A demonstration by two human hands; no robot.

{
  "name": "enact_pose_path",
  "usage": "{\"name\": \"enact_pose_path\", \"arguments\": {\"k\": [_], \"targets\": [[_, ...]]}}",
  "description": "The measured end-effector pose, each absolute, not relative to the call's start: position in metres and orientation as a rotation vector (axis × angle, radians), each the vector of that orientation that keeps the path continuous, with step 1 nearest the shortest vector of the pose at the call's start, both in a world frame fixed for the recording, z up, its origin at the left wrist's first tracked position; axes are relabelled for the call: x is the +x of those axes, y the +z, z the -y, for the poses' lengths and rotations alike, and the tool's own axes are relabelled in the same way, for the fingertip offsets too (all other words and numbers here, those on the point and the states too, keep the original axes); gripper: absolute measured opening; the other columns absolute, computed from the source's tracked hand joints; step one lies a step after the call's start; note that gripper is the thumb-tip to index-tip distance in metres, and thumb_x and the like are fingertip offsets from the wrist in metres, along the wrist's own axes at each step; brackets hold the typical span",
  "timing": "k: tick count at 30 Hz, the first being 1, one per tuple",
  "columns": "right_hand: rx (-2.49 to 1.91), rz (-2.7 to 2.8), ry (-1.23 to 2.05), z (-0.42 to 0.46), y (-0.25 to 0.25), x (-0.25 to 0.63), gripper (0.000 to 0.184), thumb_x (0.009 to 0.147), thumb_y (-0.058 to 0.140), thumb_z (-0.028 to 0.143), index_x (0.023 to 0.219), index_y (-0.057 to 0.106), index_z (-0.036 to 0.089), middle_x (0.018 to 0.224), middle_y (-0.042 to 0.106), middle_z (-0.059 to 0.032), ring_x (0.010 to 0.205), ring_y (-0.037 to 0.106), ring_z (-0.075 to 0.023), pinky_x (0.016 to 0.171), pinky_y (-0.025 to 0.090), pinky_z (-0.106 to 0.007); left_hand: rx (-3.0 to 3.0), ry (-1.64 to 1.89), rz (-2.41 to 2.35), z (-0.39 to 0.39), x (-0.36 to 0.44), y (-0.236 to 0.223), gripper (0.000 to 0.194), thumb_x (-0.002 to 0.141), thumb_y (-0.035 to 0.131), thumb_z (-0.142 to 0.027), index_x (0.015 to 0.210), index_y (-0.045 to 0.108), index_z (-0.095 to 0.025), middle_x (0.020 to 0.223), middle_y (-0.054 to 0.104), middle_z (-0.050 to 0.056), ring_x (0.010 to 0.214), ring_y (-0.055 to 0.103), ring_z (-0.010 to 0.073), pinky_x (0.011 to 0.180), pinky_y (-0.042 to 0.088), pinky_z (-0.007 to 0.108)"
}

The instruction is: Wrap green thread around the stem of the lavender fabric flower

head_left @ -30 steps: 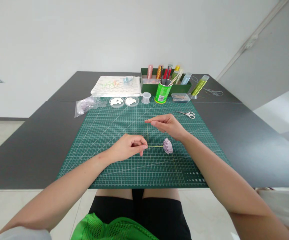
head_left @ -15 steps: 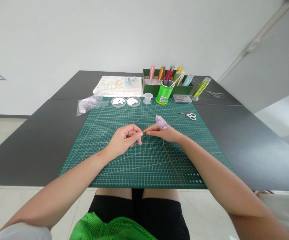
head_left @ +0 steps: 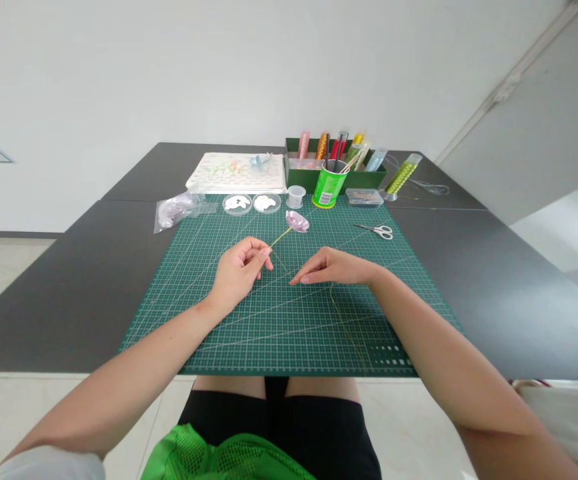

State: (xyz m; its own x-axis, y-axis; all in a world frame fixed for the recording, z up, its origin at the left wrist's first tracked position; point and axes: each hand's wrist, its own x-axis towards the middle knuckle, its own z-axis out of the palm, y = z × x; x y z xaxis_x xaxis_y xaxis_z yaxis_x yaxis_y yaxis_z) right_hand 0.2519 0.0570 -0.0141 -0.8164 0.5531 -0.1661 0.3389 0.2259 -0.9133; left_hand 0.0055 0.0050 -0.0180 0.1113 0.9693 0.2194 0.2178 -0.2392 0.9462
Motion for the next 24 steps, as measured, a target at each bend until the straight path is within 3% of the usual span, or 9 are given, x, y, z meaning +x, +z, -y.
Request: {"name": "enact_pose_path", "arguments": {"k": [10,17,24], "targets": [[-0.663,2.284,1.752,-0.052,0.004,0.258,0.03,0.09,0.076,0.041,0.107,0.085,0.018,0.088,0.081,-0.0052,0.071,0.062,-0.014,0.067,0.045,-0.027,1.855,1.089,-1.407,-0.005,0.002,-0.017,0.017,0.096,0.057,-0.031,0.085,0.064,-0.021,0.065,0.072,-0.004,0.047,0.054,0.0112,0.053,0.04,0.024],[-0.559,2.178,1.754,-0.048,0.007,0.259,0.03,0.089,0.077,0.041,0.103,0.085,0.015,0.057,0.06,0.0028,0.053,0.036,-0.0082,0.052,0.028,-0.026,2.154,0.718,-1.391,-0.002,0.006,-0.019,0.011,0.097,0.057,-0.021,0.089,0.064,-0.022,0.073,0.077,-0.006,0.058,0.066,0.0137,0.06,0.041,0.025],[-0.742,1.805,1.597,-0.045,0.005,0.256,0.03,0.083,0.081,0.045,0.095,0.086,0.019,0.055,0.058,0.0013,0.052,0.035,-0.0094,0.048,0.025,-0.026,2.142,0.547,-1.09,0.002,0.008,-0.02,0.014,0.1,0.058,-0.025,0.089,0.066,-0.021,0.072,0.078,-0.006,0.057,0.066,0.0118,0.06,0.043,0.024]]}}
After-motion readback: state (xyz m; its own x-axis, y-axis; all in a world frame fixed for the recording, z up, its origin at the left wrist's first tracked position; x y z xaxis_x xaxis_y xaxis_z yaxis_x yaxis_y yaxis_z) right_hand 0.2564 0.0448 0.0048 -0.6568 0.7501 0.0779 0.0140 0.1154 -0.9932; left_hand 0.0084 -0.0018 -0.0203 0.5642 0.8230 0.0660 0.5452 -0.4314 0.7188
